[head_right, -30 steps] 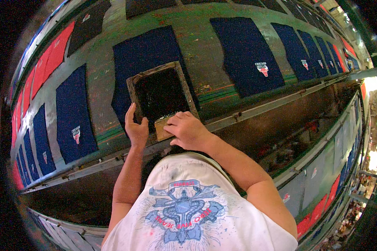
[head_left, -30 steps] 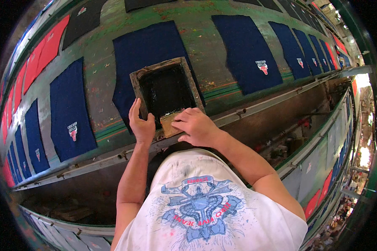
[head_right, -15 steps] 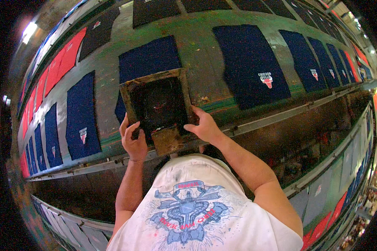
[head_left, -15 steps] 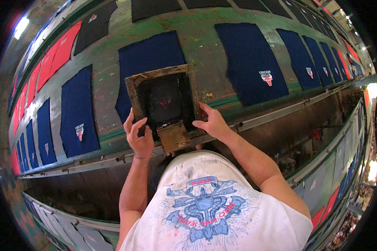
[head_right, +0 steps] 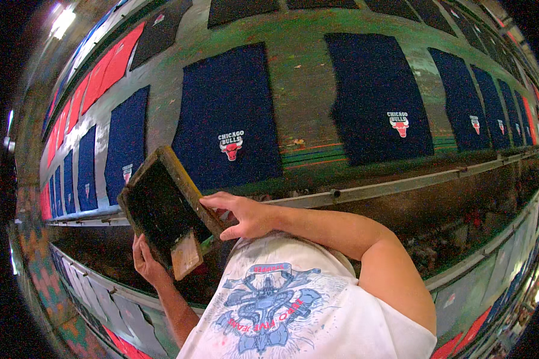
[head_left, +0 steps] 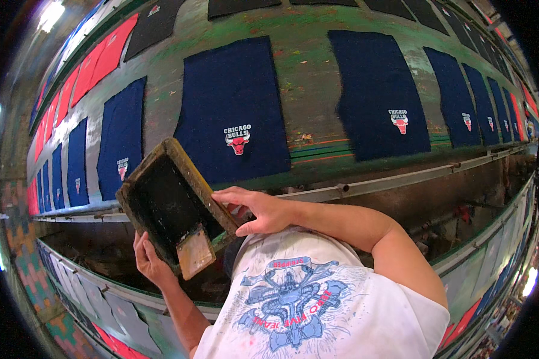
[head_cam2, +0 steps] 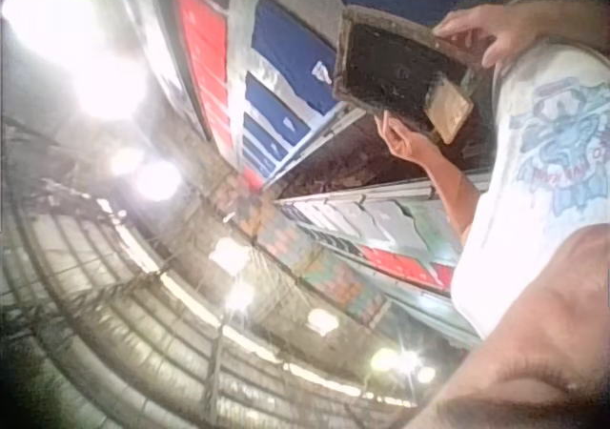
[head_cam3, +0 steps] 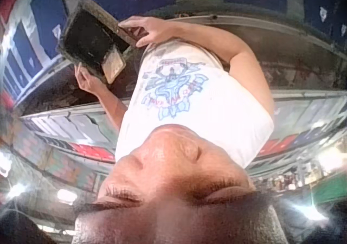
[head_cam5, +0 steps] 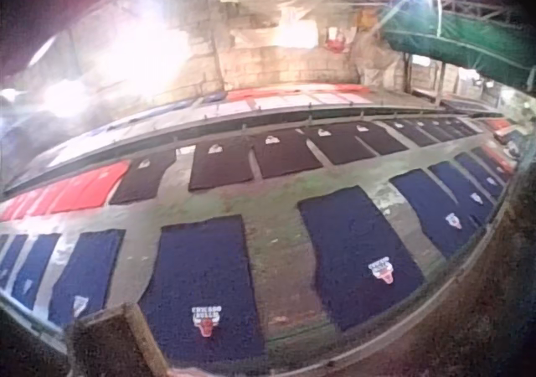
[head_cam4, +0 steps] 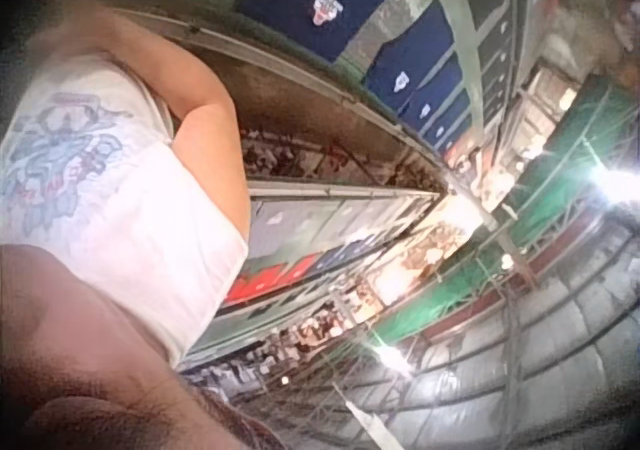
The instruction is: The person uses a squeegee to pull ink across a screen printing frame, applying a logo onto a series of red and blue t-shirts laid out on a table. The person repeats the process on multiple shirts in sequence.
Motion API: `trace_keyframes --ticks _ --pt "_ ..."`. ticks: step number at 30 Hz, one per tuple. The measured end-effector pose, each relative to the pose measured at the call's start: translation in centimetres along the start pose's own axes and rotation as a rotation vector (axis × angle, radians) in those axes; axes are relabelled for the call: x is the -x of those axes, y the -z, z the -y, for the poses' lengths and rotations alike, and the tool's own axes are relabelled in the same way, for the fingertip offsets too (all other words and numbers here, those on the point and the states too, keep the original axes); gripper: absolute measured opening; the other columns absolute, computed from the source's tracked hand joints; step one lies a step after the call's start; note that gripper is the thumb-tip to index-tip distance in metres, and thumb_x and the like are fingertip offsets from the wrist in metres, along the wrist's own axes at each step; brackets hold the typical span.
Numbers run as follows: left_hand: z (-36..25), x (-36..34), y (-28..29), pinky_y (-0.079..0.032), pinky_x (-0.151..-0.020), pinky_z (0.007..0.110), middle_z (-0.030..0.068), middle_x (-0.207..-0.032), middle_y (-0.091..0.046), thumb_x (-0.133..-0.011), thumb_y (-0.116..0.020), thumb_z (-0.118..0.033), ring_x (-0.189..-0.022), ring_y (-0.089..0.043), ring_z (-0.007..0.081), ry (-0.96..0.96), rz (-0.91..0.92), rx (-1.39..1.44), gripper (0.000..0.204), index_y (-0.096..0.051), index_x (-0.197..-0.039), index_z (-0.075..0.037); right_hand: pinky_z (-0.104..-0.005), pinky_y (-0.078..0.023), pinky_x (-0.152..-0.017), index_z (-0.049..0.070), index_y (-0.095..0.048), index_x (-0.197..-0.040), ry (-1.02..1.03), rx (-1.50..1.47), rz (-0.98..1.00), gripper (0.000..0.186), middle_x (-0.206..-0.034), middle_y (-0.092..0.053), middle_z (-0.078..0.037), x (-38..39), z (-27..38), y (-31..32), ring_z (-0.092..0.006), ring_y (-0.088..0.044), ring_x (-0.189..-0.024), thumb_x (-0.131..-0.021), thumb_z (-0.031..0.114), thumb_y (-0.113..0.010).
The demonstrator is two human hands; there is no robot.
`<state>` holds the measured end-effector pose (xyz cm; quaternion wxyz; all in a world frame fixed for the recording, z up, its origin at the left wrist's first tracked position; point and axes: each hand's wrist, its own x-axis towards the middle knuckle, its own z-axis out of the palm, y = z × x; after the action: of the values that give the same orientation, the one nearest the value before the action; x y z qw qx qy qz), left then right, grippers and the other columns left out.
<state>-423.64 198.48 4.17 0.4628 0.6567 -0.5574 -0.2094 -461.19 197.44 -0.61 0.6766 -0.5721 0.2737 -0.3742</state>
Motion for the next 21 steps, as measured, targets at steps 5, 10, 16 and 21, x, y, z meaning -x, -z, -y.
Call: trace_keyframes --ticks 5,10,16,21 --pt "1.9 2.1 1.9 -0.047 -0.118 0.038 0.0173 -0.155 -0.067 -0.119 -0.059 -0.016 -0.13 -0.065 0.021 0.12 -0.047 0.025 0.028 -0.077 -0.119 0.006 -0.044 -0.05 -0.124 0.001 -0.038 -0.174 0.071 0.075 0.042 0.1 -0.17 -0.044 -0.022 -1.4 -0.8 -0.9 -0.0356 -0.051 -0.154 -0.089 0.014 -0.088" --pt "3.7 1.5 1.0 -0.049 -0.115 0.036 0.0189 -0.155 -0.067 -0.116 -0.065 -0.009 -0.128 -0.067 0.0202 0.078 -0.025 0.14 0.019 -0.077 -0.111 0.005 -0.043 -0.057 -0.117 0.003 -0.034 -0.178 0.013 0.129 0.056 0.099 -0.177 -0.037 -0.02 -1.8 0.1 -0.9 -0.0311 -0.061 -0.143 -0.093 0.008 -0.084" --pt "5.5 -0.3 -0.7 -0.05 -0.113 0.037 0.0226 -0.157 -0.065 -0.111 -0.069 -0.002 -0.13 -0.067 0.0241 0.077 -0.001 0.157 0.011 -0.075 -0.105 0.004 -0.0429 -0.057 -0.117 0.005 -0.033 -0.179 -0.04 0.161 -0.016 0.1 -0.178 -0.035 -0.018 -1.8 1.1 -1.3 -0.0304 -0.061 -0.143 -0.093 0.006 -0.083" --pt "6.3 -1.4 -1.8 -0.046 -0.119 0.04 0.0251 -0.157 -0.066 -0.113 -0.07 -0.007 -0.138 -0.064 0.0273 0.102 0.051 0.28 0.016 -0.074 -0.101 0.004 -0.0424 -0.057 -0.116 0.006 -0.033 -0.179 -0.051 0.164 -0.075 0.1 -0.18 -0.033 -0.017 -1.0 0.4 -1.5 -0.0292 -0.061 -0.143 -0.092 0.004 -0.083"
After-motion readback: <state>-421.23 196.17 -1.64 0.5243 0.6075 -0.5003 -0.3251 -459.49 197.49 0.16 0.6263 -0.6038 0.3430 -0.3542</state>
